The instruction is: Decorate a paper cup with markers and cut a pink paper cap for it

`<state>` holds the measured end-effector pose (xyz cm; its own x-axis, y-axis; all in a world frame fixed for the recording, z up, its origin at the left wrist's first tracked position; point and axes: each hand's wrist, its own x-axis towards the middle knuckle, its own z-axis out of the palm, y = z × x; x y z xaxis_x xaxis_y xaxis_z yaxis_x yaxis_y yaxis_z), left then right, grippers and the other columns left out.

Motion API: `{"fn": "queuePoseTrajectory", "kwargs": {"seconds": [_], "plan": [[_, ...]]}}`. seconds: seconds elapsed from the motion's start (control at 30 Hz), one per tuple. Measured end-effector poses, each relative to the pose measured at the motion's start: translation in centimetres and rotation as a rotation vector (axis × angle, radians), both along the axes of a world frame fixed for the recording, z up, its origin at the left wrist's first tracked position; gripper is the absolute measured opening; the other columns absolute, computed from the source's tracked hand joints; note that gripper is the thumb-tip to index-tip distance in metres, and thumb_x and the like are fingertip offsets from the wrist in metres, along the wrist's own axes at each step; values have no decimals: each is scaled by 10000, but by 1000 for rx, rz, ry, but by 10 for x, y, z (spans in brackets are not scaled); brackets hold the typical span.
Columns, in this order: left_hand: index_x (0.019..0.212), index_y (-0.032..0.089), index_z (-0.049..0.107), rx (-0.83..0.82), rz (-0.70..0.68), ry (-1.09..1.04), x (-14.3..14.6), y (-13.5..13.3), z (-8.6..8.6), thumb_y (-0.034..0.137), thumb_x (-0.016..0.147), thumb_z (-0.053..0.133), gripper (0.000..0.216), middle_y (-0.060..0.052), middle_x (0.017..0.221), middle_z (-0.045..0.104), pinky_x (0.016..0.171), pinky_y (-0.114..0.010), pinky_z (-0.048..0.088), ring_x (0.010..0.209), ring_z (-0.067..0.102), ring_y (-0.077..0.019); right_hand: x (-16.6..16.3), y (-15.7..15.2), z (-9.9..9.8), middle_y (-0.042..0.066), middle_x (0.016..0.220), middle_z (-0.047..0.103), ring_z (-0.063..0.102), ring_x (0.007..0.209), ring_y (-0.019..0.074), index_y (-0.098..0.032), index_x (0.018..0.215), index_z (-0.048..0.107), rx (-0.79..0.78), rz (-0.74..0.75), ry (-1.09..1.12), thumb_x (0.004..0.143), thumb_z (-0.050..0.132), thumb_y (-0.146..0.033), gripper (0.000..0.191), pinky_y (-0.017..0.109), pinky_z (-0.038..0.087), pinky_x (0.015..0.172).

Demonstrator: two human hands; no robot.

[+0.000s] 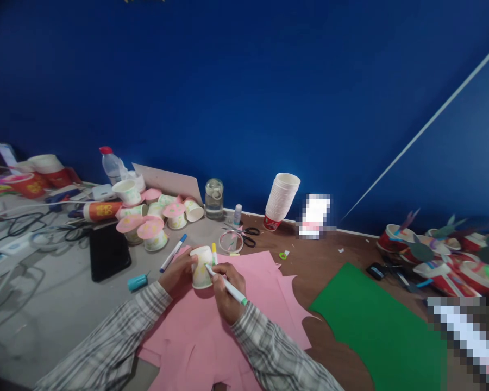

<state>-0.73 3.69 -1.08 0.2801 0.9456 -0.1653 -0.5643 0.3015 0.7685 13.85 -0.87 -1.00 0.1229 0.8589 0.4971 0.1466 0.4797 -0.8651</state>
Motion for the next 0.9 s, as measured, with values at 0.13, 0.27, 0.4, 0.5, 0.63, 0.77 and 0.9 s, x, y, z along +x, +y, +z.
{"fn": "queuePoseTrajectory", "kwargs": {"seconds": [0.13,0.27,0.4,0.5,0.63,0.77,0.9], "plan": [[1008,182,561,0,2,1,0,0,0,295,531,728,518,-24,722,603,487,-274,405,586,544,-185,0,0,2,-4,612,623,568,496,159,-197,753,626,22,6,-15,730,499,-214,130,236,455,471],[1014,190,555,-9,-4,10,0,0,-1,304,530,732,528,-24,725,606,496,-278,408,584,547,-187,0,0,2,-1,619,630,568,492,159,-196,757,626,22,11,-15,728,501,-211,129,234,451,463],[1011,191,551,-9,-5,18,0,-1,0,306,534,728,521,-19,722,605,495,-274,408,578,546,-179,0,0,3,-7,599,619,560,486,156,-194,765,626,2,-2,5,724,502,-210,132,227,442,456],[1004,186,553,-8,0,24,0,-1,1,307,522,729,527,-15,718,601,469,-267,398,573,544,-181,0,0,4,-1,611,619,557,490,154,-189,751,625,0,34,1,726,497,-219,134,230,444,461],[1001,190,554,-10,5,26,1,-1,2,303,523,730,522,-14,716,601,477,-269,406,563,538,-174,1,1,3,-10,583,608,555,487,154,-193,767,629,-14,15,13,731,502,-226,136,233,447,471],[997,193,558,-20,1,27,0,-1,2,311,515,733,527,-21,720,606,473,-276,406,554,536,-177,2,1,0,-3,612,622,564,505,160,-197,757,629,-9,33,0,730,506,-230,130,240,454,482],[999,194,561,-10,4,25,0,-2,1,304,528,727,511,-26,732,610,487,-277,408,584,550,-188,1,1,1,-13,575,609,551,473,152,-194,762,629,-13,29,14,729,499,-213,135,228,441,454]]}}
